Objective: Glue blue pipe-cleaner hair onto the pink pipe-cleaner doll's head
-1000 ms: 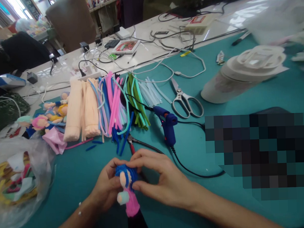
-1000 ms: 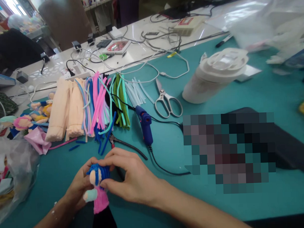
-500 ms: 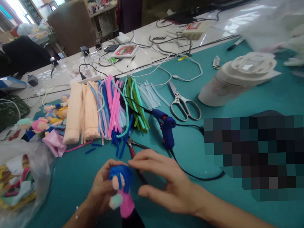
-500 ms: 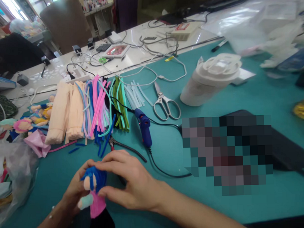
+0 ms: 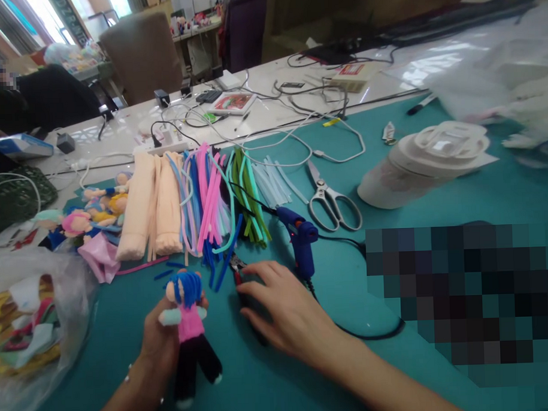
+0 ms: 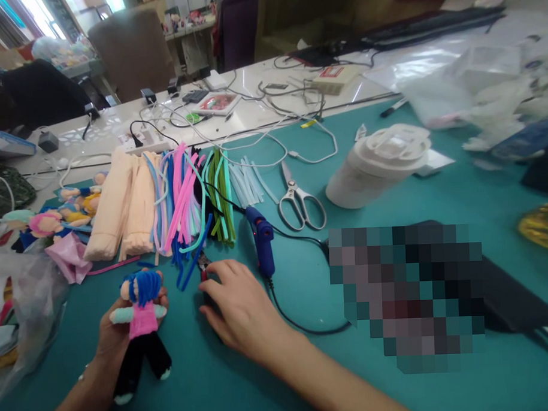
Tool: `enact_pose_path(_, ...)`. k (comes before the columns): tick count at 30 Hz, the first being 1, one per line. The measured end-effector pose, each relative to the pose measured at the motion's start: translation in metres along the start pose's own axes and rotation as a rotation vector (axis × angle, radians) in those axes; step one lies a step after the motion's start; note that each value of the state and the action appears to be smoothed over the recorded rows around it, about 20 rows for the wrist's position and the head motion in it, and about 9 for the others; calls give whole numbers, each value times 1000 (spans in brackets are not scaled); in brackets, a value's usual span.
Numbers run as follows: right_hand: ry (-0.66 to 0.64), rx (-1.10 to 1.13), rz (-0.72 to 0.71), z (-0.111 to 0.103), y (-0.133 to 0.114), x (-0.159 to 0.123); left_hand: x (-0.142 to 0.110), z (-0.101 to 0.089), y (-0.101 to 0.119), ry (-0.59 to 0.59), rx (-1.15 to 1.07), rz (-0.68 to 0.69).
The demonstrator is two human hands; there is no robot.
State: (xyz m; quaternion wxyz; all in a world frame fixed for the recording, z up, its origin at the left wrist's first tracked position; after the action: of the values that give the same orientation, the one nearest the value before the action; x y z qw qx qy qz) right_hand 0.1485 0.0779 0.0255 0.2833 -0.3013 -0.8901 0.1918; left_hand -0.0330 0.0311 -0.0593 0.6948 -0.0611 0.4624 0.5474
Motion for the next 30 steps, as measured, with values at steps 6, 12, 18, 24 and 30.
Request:
enact_pose_path(6,-166,-153,101,23,5,-3,-4,6,-5,26,-5,-26)
enact_pose_path(12,-131,-245,174,17,8,-2,-4,8,-10,-8,12,-62)
enact_pose_path(18,-15,-371,145,8,17,-2,-5,10,-9,-18,30,-34)
enact_pose_path(24,326,-256,-124,-35,-6,-5,-6,11,-8,11,37,-23)
enact_pose_path(30,784,-267,71,-92,19,-22,-7,10,-6,5,2,-30)
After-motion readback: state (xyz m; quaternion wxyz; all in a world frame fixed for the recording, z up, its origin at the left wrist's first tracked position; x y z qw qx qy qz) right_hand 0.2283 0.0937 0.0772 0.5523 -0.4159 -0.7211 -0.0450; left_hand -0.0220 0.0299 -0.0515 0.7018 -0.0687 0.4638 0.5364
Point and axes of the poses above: each hand's wrist, its own x-axis towards the middle knuckle, its own z-axis out of the palm, y = z × x, the point moved 7 cm from there along x, towards the middle knuckle, and after that the axes turned 8 degrees about -z, right-handed, at the moved point
